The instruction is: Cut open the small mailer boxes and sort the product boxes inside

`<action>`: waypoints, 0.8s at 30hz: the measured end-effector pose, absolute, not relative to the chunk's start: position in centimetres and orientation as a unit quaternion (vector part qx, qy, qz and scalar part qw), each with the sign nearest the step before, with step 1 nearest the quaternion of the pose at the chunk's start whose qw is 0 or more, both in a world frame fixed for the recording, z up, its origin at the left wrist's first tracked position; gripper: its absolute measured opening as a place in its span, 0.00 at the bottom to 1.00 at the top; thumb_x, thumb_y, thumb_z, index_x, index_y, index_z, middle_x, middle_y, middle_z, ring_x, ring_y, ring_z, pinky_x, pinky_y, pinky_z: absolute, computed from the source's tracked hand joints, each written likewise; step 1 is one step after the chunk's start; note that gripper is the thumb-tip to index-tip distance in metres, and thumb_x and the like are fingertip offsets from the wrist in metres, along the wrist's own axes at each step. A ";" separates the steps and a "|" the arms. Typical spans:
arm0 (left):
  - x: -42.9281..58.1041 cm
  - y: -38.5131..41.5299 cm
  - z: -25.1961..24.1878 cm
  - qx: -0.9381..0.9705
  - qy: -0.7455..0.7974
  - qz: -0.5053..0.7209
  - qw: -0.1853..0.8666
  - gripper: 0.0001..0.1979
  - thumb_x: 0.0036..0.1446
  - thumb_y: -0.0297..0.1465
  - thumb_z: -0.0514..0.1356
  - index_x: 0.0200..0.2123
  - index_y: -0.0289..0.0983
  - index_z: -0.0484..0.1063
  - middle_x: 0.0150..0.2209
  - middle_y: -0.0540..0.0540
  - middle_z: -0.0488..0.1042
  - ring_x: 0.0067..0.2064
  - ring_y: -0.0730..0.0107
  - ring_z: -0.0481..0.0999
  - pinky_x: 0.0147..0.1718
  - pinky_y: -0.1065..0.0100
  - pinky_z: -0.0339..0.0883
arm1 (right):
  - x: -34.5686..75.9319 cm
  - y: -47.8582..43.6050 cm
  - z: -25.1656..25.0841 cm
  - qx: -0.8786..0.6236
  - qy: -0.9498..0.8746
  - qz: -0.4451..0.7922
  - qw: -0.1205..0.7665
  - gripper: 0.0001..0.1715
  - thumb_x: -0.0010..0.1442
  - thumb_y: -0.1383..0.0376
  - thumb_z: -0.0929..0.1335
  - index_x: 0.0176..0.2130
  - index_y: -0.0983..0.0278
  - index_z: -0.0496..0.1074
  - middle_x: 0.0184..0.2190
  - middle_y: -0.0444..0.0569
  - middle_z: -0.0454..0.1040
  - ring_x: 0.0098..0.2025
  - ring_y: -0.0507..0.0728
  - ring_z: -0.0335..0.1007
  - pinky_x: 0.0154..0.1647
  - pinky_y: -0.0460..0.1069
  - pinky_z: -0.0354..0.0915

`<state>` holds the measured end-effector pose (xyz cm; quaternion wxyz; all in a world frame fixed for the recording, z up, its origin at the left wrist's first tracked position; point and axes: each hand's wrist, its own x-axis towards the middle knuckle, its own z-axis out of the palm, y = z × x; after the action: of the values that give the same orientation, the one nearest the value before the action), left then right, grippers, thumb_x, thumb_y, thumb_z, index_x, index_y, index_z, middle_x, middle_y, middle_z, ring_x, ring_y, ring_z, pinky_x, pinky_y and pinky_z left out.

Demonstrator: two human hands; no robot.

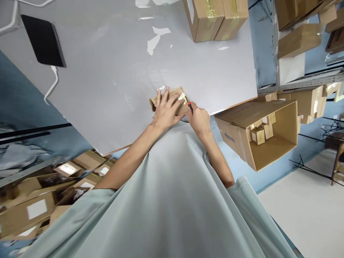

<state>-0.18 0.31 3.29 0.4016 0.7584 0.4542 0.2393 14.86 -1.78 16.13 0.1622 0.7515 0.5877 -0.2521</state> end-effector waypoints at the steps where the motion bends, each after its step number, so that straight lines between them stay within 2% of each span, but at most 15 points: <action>1: -0.3 0.3 3.0 0.765 0.452 0.233 0.395 0.30 0.65 0.46 0.72 0.67 0.46 0.79 0.76 0.36 0.71 0.85 0.27 0.50 0.81 0.24 0.35 | 14.9 -1.5 15.9 0.748 0.590 -0.254 0.164 0.27 0.84 0.61 0.57 0.72 0.62 0.72 0.55 0.61 0.87 0.55 0.69 0.84 0.57 0.54 0.69; 7: -0.6 0.0 1.8 0.795 0.440 0.204 0.365 0.34 0.66 0.45 0.70 0.73 0.48 0.73 0.79 0.37 0.67 0.85 0.28 0.50 0.80 0.25 0.39 | 15.2 -0.2 15.1 0.738 0.599 -0.257 0.173 0.27 0.84 0.60 0.57 0.71 0.64 0.72 0.55 0.63 0.87 0.57 0.70 0.84 0.58 0.56 0.71; 14: -0.4 -0.2 1.0 0.789 0.438 0.228 0.367 0.30 0.67 0.43 0.68 0.70 0.47 0.75 0.78 0.37 0.69 0.84 0.30 0.54 0.79 0.25 0.43 | 13.8 -0.2 15.4 0.740 0.599 -0.220 0.212 0.27 0.83 0.64 0.57 0.72 0.67 0.70 0.55 0.68 0.86 0.56 0.69 0.85 0.57 0.57 0.75; 24: 0.2 -0.4 0.0 0.772 0.420 0.288 0.379 0.28 0.71 0.46 0.65 0.70 0.48 0.75 0.76 0.38 0.71 0.82 0.30 0.57 0.79 0.27 0.45 | 11.6 0.2 14.6 0.764 0.582 -0.161 0.229 0.21 0.84 0.67 0.59 0.65 0.68 0.74 0.54 0.67 0.85 0.57 0.67 0.85 0.59 0.57 0.76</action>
<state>0.17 -0.35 0.04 0.3790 0.7725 0.4201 0.2883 11.61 0.17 14.57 0.2286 0.7637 0.5819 -0.1609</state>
